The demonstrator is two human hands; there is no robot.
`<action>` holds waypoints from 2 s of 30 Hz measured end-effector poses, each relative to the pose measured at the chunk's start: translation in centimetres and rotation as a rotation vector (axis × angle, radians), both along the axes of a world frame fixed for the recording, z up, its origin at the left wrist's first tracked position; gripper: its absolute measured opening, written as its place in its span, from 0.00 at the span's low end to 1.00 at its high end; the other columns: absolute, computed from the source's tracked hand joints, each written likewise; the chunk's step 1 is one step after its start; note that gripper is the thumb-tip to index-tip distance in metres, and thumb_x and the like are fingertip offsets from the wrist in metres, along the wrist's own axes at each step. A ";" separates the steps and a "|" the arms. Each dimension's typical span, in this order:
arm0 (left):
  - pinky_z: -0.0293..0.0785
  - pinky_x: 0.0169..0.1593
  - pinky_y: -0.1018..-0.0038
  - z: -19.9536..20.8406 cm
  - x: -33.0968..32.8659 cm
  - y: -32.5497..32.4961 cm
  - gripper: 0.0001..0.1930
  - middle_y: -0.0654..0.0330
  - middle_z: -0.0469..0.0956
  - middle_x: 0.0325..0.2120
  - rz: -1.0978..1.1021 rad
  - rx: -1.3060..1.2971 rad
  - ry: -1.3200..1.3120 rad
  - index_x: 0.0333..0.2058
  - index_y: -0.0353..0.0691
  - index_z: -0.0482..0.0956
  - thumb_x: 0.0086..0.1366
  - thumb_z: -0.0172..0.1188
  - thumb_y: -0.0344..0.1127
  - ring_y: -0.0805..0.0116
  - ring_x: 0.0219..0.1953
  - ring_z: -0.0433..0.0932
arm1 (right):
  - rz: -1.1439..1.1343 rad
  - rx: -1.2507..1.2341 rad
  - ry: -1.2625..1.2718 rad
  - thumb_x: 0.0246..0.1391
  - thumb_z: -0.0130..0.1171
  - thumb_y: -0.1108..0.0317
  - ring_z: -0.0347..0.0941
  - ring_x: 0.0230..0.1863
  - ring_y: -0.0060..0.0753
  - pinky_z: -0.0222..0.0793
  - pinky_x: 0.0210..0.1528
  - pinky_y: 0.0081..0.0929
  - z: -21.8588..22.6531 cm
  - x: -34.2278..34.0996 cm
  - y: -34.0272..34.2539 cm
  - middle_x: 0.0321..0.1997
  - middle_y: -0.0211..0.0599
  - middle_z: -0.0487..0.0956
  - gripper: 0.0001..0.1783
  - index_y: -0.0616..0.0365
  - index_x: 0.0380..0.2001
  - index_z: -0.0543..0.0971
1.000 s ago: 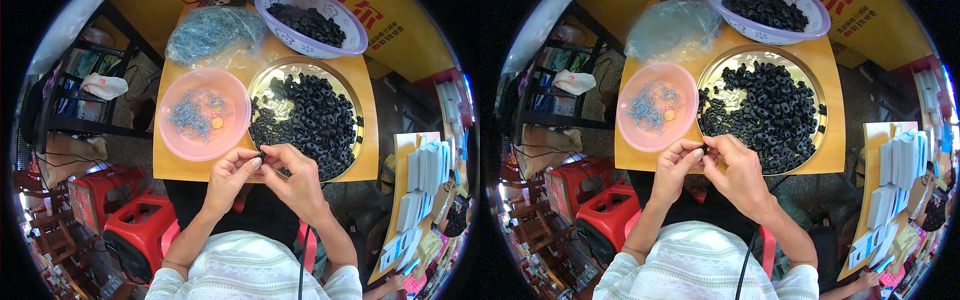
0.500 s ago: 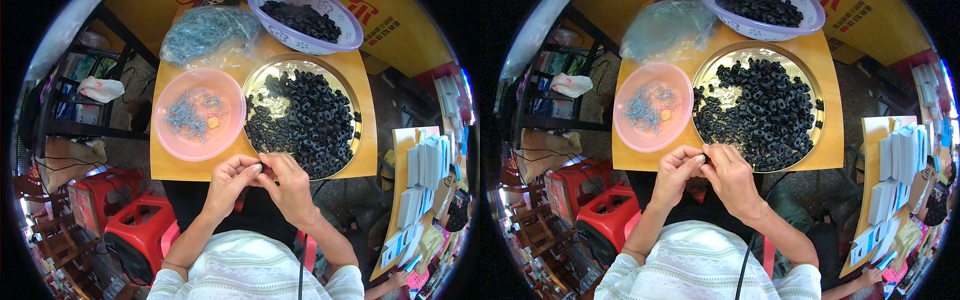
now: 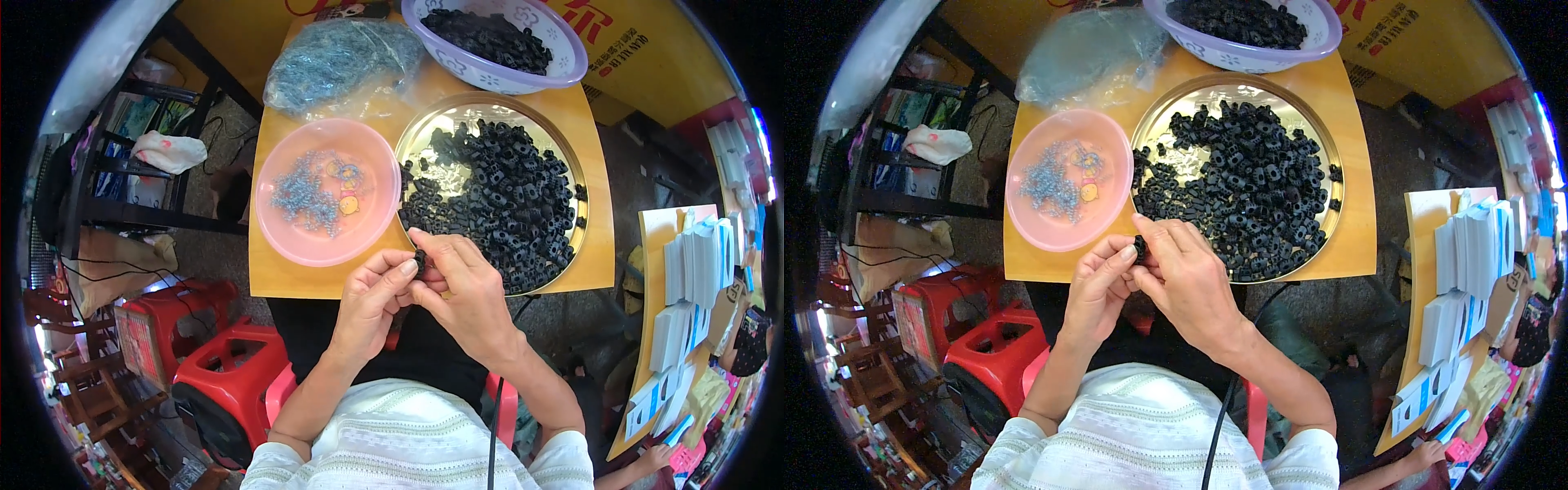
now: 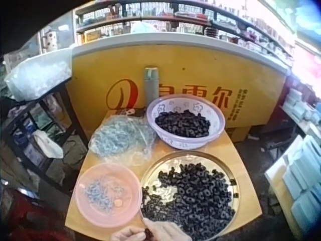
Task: The person assembles small black plastic components with metallic pieces by hand.
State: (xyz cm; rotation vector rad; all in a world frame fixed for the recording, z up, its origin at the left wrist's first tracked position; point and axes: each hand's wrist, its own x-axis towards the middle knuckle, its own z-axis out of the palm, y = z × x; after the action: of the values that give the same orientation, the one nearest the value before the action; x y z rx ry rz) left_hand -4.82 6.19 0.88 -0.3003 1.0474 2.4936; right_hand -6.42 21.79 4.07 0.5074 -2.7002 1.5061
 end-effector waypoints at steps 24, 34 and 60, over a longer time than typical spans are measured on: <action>0.75 0.48 0.75 0.9 1.3 0.3 0.15 0.63 0.76 0.37 -0.014 0.116 -0.004 0.50 0.33 0.72 0.74 0.46 0.37 0.76 0.39 0.77 | 0.071 -0.107 0.110 0.43 0.68 0.74 0.77 0.33 0.38 0.75 0.36 0.29 -0.2 0.0 1.1 0.34 0.41 0.80 0.22 0.61 0.45 0.79; 0.75 0.54 0.68 0.5 0.5 -0.2 0.16 0.45 0.78 0.45 -0.130 -0.002 0.074 0.51 0.28 0.71 0.74 0.44 0.36 0.61 0.49 0.79 | 0.064 -0.190 -0.073 0.44 0.72 0.67 0.78 0.37 0.32 0.75 0.39 0.27 0.4 -0.3 2.3 0.41 0.40 0.79 0.34 0.58 0.56 0.74; 0.75 0.44 0.81 4.3 -6.8 1.6 0.13 0.60 0.79 0.37 -0.088 -0.639 0.433 0.44 0.31 0.77 0.59 0.64 0.19 0.76 0.37 0.78 | 0.486 -1.201 0.046 0.51 0.60 0.74 0.76 0.29 0.31 0.69 0.27 0.21 9.7 3.4 12.1 0.40 0.41 0.82 0.08 0.62 0.36 0.81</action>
State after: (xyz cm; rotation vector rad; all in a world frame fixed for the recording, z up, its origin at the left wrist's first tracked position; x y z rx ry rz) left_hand -11.59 7.84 5.13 0.1185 1.9775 2.1240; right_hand -3.02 33.84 13.80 1.0406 -1.1953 2.7043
